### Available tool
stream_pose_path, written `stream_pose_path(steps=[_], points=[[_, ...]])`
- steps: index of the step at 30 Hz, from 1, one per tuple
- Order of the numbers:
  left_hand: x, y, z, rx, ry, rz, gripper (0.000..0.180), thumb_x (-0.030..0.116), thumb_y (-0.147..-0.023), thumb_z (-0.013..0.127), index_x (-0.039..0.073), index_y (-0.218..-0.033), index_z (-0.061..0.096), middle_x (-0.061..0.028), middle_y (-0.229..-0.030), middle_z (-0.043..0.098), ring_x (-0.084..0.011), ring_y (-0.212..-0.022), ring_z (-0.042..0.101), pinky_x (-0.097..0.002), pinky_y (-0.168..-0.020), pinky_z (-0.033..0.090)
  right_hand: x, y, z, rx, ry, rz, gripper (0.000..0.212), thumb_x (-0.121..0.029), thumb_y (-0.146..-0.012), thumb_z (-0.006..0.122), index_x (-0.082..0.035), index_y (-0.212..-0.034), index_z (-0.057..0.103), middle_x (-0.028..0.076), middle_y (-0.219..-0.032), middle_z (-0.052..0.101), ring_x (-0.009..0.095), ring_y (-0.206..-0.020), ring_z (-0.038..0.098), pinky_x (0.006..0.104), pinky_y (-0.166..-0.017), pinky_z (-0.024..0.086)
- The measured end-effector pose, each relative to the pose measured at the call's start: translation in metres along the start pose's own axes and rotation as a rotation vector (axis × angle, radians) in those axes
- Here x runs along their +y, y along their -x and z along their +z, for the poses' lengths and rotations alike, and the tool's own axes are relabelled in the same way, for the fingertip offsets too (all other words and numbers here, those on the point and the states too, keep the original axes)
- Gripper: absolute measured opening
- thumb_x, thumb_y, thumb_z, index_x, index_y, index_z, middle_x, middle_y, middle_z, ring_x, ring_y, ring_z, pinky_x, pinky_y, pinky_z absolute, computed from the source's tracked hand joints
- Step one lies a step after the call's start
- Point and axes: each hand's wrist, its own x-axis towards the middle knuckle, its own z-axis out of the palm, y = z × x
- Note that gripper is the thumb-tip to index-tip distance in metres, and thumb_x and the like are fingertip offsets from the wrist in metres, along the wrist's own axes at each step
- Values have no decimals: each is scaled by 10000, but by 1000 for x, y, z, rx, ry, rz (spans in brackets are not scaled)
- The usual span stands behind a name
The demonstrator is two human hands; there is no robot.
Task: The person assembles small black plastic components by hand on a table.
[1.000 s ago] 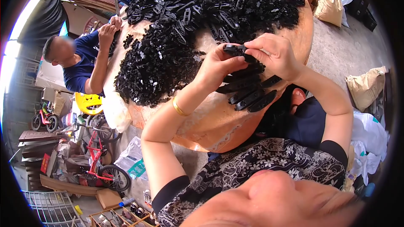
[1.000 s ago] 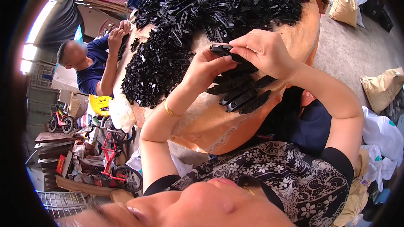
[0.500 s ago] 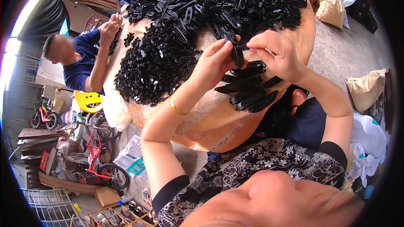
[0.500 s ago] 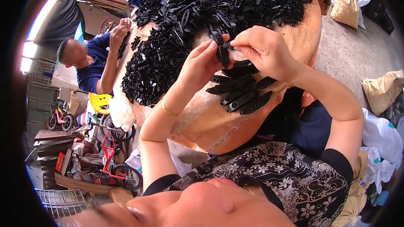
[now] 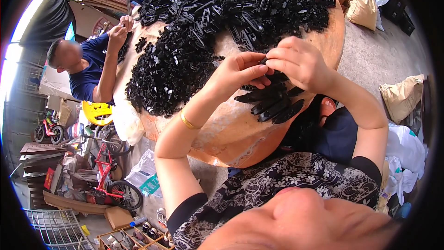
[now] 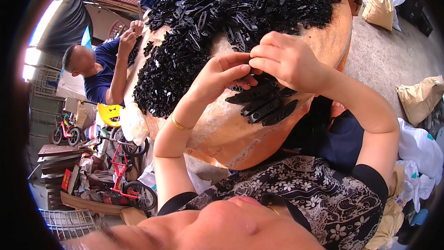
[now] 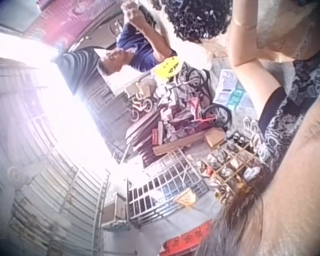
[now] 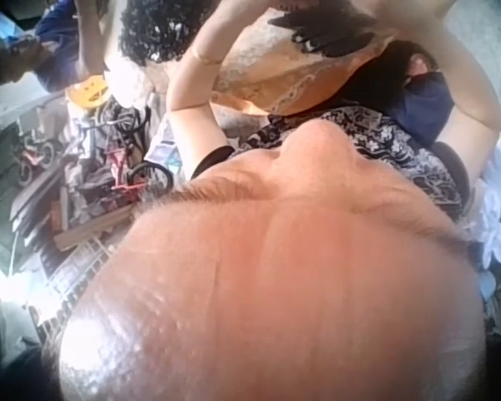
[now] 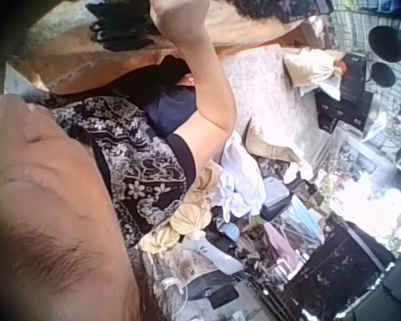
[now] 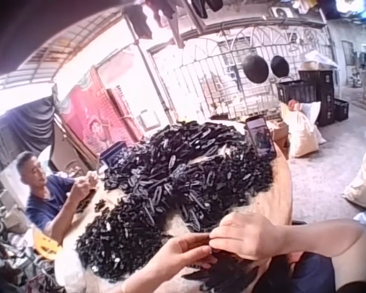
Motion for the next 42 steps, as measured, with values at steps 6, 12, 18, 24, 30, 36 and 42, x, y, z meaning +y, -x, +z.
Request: stream_pose_path(steps=[6, 12, 18, 24, 30, 36, 42], points=[[-3, 3, 10, 271, -864, 498, 376, 1, -776, 654, -13, -1141, 568, -124, -950, 664, -193, -827, 656, -273, -712, 514, -7, 0, 5, 14, -310, 470, 269, -77, -718, 652, -10, -975, 612, 132, -922, 635, 315, -848, 593, 374, -754, 481], [-9, -2, 12, 339, -974, 572, 316, 16, -765, 663, 1, -1072, 588, -144, -853, 664, -242, -726, 665, -293, -627, 510, 2, 1, 6, -31, -274, 383, 299, -11, -694, 674, 3, -983, 598, 154, -904, 626, 327, -830, 589, 373, -709, 479], [-14, -7, 8, 278, -1004, 529, 324, 19, -765, 660, 12, -1081, 590, -157, -876, 661, -267, -781, 659, -313, -665, 511, 6, 13, 16, -69, -211, 339, 275, -44, -697, 686, -4, -955, 603, 129, -857, 628, 320, -786, 580, 380, -673, 480], [-17, -10, 10, 233, -951, 500, 318, 68, -785, 653, 12, -1091, 587, -169, -911, 657, -301, -836, 647, -336, -734, 508, 15, 9, 2, -161, -575, 725, 211, -96, -770, 682, -8, -958, 649, 113, -849, 655, 188, -729, 621, 300, -657, 491], [-19, -9, 16, -12, -916, 478, 309, 185, -838, 639, 13, -1092, 595, -148, -972, 648, -280, -929, 623, -334, -809, 485, 46, 29, -15, -378, 180, 688, 339, -287, -769, 685, -17, -959, 610, 148, -888, 639, 278, -823, 629, 352, -722, 498], [-23, -33, -12, 437, -1286, 631, 279, 252, -824, 643, 33, -997, 630, -121, -882, 610, -301, -842, 555, -381, -745, 471, 35, 22, -15, -618, 25, 857, 360, -272, -734, 690, -16, -958, 570, 172, -881, 636, 342, -867, 611, 415, -756, 481], [-23, -46, -31, 552, -1447, 337, 387, 291, -783, 651, 48, -1073, 569, -132, -901, 609, -314, -887, 550, -384, -812, 459, 33, 32, -6, -547, -15, 657, 232, -132, -743, 637, -26, -940, 576, 133, -798, 630, 311, -775, 613, 391, -696, 479]])
